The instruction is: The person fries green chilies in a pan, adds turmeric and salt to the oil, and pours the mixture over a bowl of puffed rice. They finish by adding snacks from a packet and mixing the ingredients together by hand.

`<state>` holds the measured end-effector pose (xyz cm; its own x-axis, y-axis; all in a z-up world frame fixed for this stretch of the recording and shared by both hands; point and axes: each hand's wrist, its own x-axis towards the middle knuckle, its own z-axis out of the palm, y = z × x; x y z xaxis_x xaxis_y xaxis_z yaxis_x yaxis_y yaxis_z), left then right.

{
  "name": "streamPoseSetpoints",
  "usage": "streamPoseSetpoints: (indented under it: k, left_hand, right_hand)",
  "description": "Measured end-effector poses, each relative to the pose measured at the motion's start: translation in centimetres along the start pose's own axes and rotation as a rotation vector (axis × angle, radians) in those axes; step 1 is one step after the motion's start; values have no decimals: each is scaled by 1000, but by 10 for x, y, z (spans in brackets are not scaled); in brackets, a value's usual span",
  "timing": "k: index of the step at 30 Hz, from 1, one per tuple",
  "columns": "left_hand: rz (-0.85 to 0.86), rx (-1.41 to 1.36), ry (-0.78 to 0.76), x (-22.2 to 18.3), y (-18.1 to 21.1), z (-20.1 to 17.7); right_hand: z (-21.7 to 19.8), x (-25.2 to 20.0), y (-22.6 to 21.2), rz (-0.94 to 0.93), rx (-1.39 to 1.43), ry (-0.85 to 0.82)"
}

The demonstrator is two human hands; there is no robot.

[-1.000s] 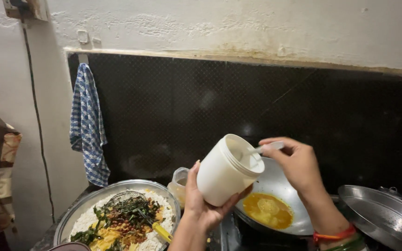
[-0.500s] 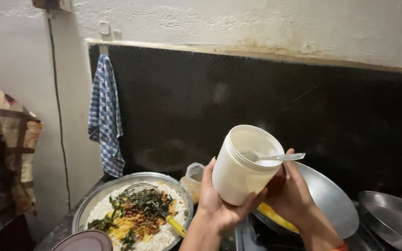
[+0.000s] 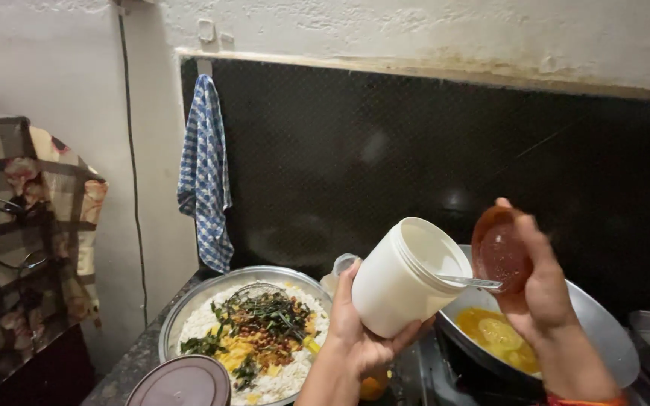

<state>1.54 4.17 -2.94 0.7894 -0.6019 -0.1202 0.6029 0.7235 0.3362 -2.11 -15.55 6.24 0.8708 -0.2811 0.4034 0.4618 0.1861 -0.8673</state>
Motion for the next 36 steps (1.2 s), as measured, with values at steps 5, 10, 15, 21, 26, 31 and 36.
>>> streamPoseSetpoints:
  k: [5,10,15,21,26,31,36]
  left_hand:
    - [14,73,12,4,10,-19]
    - [-34,71,-32,3,17,-37]
    - [-57,-54,6,-1,27,-49]
    - [-18,-167,-31,6,37,-65]
    - [4,-125,5,12,37,-66]
    - [8,-42,72,15,44,-73]
    - [45,-34,1,14,47,-76]
  right_hand:
    - [7,13,14,-14,-442,-149]
    - [31,18,17,139,-795,-243]
    - [30,28,40,46,-692,-190]
    - [43,6,67,-69,-509,-184]
    - [81,-4,73,-149,-737,-70]
    - [88,1,72,-122,-802,-96]
    - [99,-1,67,-99,-1029,-52]
